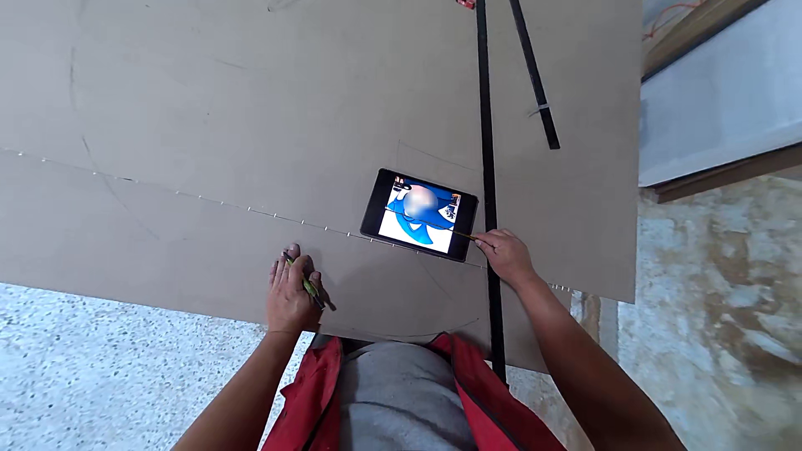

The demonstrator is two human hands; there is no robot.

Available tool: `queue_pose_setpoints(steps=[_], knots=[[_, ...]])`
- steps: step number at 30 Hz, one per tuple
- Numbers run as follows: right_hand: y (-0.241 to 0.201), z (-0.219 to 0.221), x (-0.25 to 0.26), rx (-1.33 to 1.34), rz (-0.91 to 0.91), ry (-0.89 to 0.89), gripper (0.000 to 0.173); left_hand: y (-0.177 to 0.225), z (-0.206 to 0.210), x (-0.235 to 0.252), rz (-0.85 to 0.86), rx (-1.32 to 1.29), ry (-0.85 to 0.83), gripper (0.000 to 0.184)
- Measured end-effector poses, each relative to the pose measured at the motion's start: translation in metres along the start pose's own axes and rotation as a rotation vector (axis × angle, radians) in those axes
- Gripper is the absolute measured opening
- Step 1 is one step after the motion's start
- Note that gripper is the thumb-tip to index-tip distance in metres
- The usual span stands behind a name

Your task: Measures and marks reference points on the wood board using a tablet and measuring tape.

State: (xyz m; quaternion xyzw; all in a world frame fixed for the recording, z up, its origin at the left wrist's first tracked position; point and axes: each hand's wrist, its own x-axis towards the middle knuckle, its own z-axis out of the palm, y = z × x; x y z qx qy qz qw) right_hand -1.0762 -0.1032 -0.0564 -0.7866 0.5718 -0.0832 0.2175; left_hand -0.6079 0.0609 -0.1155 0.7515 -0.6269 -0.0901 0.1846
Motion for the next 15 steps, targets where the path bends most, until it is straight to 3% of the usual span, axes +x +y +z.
queue_pose_setpoints(steps=[15], knots=[[0.007,-0.0012,0.0054,0.007,-0.022,-0.033,0.027,0.0025,-0.0006,0.0013,-0.002,-0.007,-0.004,0.057]])
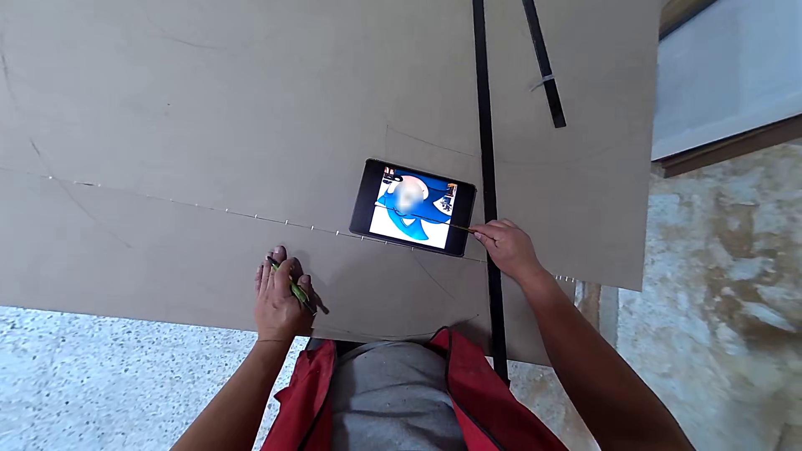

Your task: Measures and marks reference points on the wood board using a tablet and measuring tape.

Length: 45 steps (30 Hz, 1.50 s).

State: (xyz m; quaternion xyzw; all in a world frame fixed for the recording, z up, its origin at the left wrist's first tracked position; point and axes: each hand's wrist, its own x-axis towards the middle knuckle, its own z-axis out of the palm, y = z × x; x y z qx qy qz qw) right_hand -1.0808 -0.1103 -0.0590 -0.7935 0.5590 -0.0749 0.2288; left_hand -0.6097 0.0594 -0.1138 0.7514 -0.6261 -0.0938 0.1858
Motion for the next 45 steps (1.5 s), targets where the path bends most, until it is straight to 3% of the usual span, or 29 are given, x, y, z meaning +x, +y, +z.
queue_pose_setpoints(steps=[45], knots=[[-0.0003,-0.0035,0.0022,-0.012,-0.015,-0.016,0.026,-0.0001,0.0012,-0.0002,0.008,-0.002,0.022,0.057]])
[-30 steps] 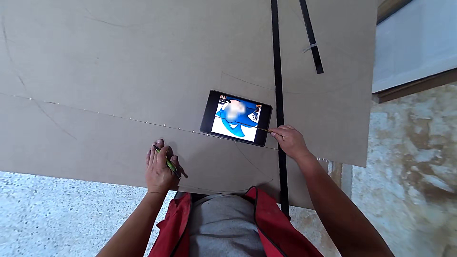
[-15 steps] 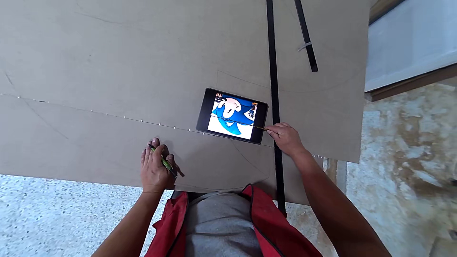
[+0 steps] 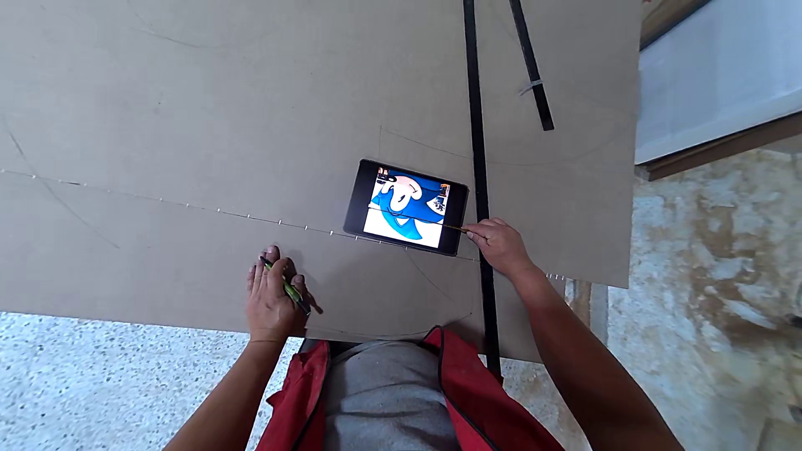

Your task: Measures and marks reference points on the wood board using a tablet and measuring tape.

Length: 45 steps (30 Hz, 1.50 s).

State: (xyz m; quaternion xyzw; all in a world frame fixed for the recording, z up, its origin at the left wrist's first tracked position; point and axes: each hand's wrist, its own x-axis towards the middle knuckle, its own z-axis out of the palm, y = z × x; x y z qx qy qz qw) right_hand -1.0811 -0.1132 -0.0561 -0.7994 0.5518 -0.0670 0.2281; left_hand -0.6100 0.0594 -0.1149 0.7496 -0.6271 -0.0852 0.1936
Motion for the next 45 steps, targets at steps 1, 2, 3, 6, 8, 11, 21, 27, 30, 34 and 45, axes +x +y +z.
queue_pose_setpoints(steps=[1,2,3,6,8,11,21,27,30,34,45], knots=[[0.0,0.0,0.0,0.001,-0.001,0.004,0.026,0.0,0.0,0.0,-0.002,0.0,0.003,0.057],[0.0,0.0,0.0,0.005,-0.003,0.003,0.026,0.0,0.0,0.0,-0.006,-0.001,0.001,0.057],[-0.001,0.0,0.0,0.01,-0.002,0.002,0.026,0.0,0.0,-0.001,-0.008,0.001,-0.004,0.057],[-0.001,0.001,0.0,0.011,-0.005,0.01,0.025,-0.001,0.001,-0.001,-0.012,0.007,-0.011,0.058],[0.0,0.001,0.0,0.007,-0.005,0.012,0.026,0.0,0.0,-0.001,-0.012,0.005,-0.012,0.058],[0.0,0.0,0.0,0.003,0.008,-0.005,0.026,0.001,-0.001,0.0,-0.011,0.01,-0.02,0.058],[0.001,0.002,-0.001,0.027,-0.016,0.021,0.025,0.002,-0.001,0.001,-0.016,0.017,-0.017,0.058],[0.0,0.002,0.0,0.011,-0.011,0.007,0.026,-0.002,-0.002,0.002,-0.006,0.01,-0.029,0.056],[0.0,0.0,0.0,0.0,-0.004,0.003,0.026,-0.002,-0.004,0.002,0.003,0.014,-0.042,0.055],[-0.001,0.0,0.0,0.007,0.016,0.005,0.025,-0.01,-0.008,0.003,0.053,-0.006,-0.062,0.058],[-0.113,0.034,-0.043,0.308,0.553,0.225,0.035,-0.077,-0.035,0.034,0.423,-0.048,-0.213,0.06]])
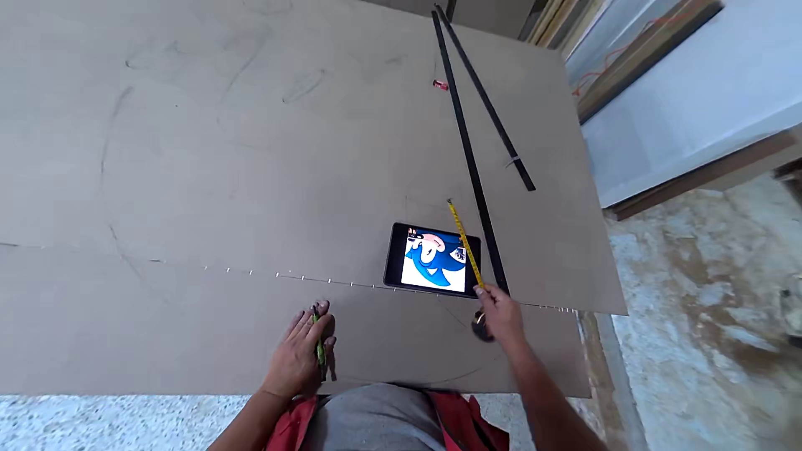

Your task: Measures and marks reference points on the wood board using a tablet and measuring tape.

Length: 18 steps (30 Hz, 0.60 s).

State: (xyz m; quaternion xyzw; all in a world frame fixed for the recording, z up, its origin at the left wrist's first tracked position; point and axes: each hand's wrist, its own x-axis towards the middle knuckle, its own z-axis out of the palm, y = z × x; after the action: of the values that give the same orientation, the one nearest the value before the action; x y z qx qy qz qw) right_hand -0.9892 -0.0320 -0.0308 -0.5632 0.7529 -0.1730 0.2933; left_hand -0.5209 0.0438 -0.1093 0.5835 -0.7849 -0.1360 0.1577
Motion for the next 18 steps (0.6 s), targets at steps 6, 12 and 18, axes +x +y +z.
queue_pose_setpoints(steps=[6,12,18], knots=[[-0.038,0.083,-0.075,0.027,0.147,0.222,0.037,-0.039,-0.009,0.031,0.134,-0.059,0.012,0.058],[-0.057,0.108,-0.089,0.057,0.285,0.277,0.037,-0.053,-0.008,0.055,0.194,-0.073,-0.021,0.058],[-0.071,0.115,-0.076,0.072,0.294,0.314,0.032,-0.052,-0.009,0.06,0.215,-0.056,-0.03,0.058]])
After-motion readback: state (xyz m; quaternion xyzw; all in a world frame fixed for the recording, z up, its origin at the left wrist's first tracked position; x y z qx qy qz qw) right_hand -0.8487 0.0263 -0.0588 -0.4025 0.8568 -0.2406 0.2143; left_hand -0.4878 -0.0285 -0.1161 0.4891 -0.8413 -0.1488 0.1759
